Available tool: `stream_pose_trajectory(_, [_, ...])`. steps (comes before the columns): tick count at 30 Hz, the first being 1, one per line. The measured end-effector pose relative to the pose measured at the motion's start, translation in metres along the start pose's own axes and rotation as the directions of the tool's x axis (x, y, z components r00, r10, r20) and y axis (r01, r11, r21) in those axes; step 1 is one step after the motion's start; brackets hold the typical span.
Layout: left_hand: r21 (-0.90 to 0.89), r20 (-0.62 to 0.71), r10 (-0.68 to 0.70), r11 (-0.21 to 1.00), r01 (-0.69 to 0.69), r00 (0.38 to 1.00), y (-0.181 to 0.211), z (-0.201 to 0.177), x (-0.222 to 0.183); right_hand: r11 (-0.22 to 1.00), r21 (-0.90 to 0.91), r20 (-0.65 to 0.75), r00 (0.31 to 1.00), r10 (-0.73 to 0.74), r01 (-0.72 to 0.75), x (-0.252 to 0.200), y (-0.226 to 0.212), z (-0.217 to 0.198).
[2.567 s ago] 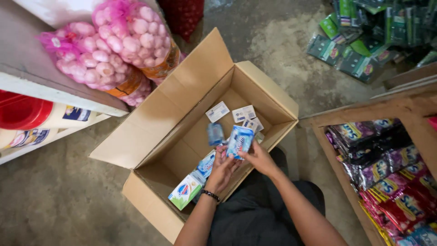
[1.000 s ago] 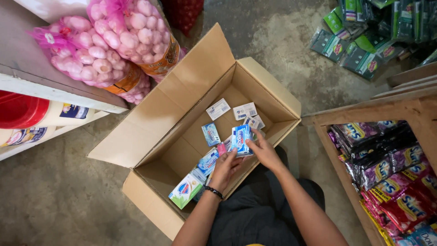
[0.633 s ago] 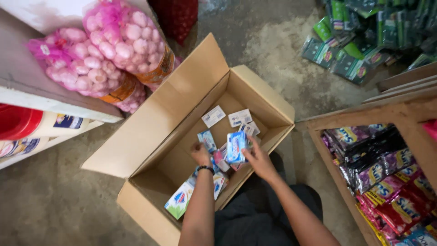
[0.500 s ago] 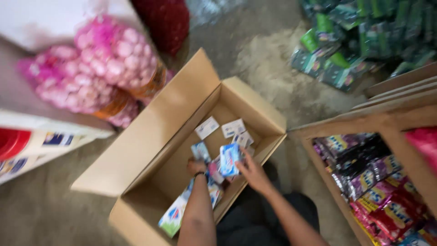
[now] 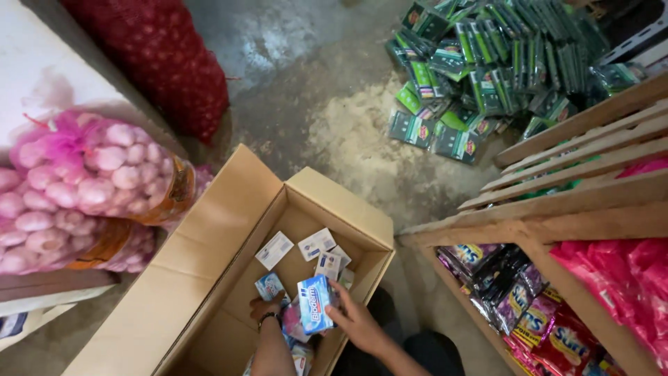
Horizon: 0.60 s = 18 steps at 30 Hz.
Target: Stock and organize bars of soap from a cardboard shipping box onto a wooden retail shelf.
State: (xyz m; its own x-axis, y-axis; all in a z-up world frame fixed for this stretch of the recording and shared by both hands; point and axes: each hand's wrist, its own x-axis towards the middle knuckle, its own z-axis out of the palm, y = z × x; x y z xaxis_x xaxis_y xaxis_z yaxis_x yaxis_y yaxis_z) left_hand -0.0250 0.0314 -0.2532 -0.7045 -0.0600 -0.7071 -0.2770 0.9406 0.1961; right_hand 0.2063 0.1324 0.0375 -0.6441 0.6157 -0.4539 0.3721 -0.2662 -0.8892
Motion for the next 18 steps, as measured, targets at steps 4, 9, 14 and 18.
stream_pose_trajectory(4, [0.223, 0.066, 0.203, 0.951, -0.212, 0.977, 0.019, -0.018, -0.028, 1.0, 0.006, -0.014, 1.0, 0.025, -0.025, 0.001, 0.001, -0.001])
stream_pose_trajectory(9, [-0.135, 0.034, 0.36, 0.926, -0.353, 0.932, 0.024, -0.024, -0.078, 0.985, 0.166, -0.085, 0.996, -0.031, 0.045, 0.022, 0.061, -0.002])
stream_pose_trajectory(14, [-0.476, -0.2, 0.71, 0.532, -0.7, 0.675, 0.018, -0.063, -0.148, 0.921, 0.381, -0.24, 0.971, 0.008, 0.086, 0.011, 0.059, -0.017])
stream_pose_trajectory(18, [-0.783, 0.282, 0.634, 0.586, -0.209, 0.72, 0.046, -0.137, -0.27, 0.805, 0.575, -0.323, 0.945, 0.055, 0.149, -0.037, -0.023, -0.048])
